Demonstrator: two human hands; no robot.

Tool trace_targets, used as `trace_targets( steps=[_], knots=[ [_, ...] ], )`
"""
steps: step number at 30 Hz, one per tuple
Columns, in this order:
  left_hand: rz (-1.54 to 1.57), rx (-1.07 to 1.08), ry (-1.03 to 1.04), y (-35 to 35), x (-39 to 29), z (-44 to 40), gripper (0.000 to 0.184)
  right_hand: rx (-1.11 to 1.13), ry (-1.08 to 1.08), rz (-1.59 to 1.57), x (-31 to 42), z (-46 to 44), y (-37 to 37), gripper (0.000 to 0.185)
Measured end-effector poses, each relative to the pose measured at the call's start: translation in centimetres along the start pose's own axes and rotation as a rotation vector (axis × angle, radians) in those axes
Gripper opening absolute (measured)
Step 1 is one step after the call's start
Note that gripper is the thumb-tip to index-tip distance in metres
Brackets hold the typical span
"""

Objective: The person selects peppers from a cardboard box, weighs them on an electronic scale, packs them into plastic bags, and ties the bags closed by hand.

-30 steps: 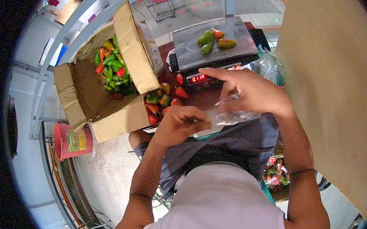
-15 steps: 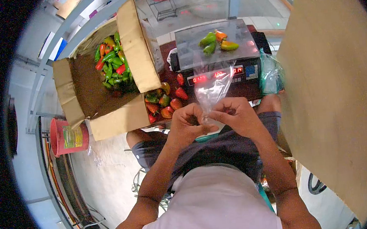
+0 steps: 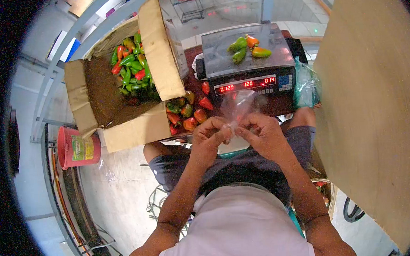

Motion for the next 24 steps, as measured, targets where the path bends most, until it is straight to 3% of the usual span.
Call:
trace_targets(
  steps=[2,5,8,10,14,17,20,23,24],
  knots=[
    [-0.004,-0.040,0.014,0.0,-0.1,0.1,0.013,-0.100,-0.068,0.053,-0.8,-0.1,0.0,0.016],
    [-0.180,-0.078,0.066,0.6,-1.2,0.4,0.013,-0.110,0.115,-0.309,-1.8,-0.1,-0.7,0.017],
    [-0.421,-0.043,0.119,0.8,-0.6,0.3,0.014,0.123,0.049,-0.193,-0.8,-0.2,0.4,0.021],
    [-0.474,-0.030,0.150,-0.1,0.3,0.3,0.017,0.101,0.099,-0.161,-1.2,-0.3,-0.1,0.019],
    [0.008,-0.116,0.009,-0.1,0.7,1.1,0.022,0.032,0.109,0.180,-1.9,-0.2,0.2,0.012],
    [0.311,-0.034,-0.100,0.5,2.0,0.9,0.019,-0.135,-0.148,0.070,-6.0,0.1,1.9,0.016],
    [-0.292,-0.001,-0.233,-0.2,0.8,1.0,0.015,-0.093,0.048,-0.400,-6.4,0.1,0.9,0.020],
    [-0.454,-0.224,-0.333,-2.5,2.4,-0.6,0.011,-0.045,0.157,-0.852,-5.9,0.3,0.7,0.025],
    [-0.202,-0.244,-0.308,-2.7,2.5,-1.0,0.012,-0.028,0.175,-1.000,-5.4,0.3,0.7,0.027]
  ],
)
Point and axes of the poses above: each hand's wrist, its own z-axis away from the middle knuckle, its own y-axis out of the palm, x = y × z, the point moved 1 cm from there along -z, towards the middle knuckle, and after that the axes turned 7 degrees about -y, right-handed, at the moved point
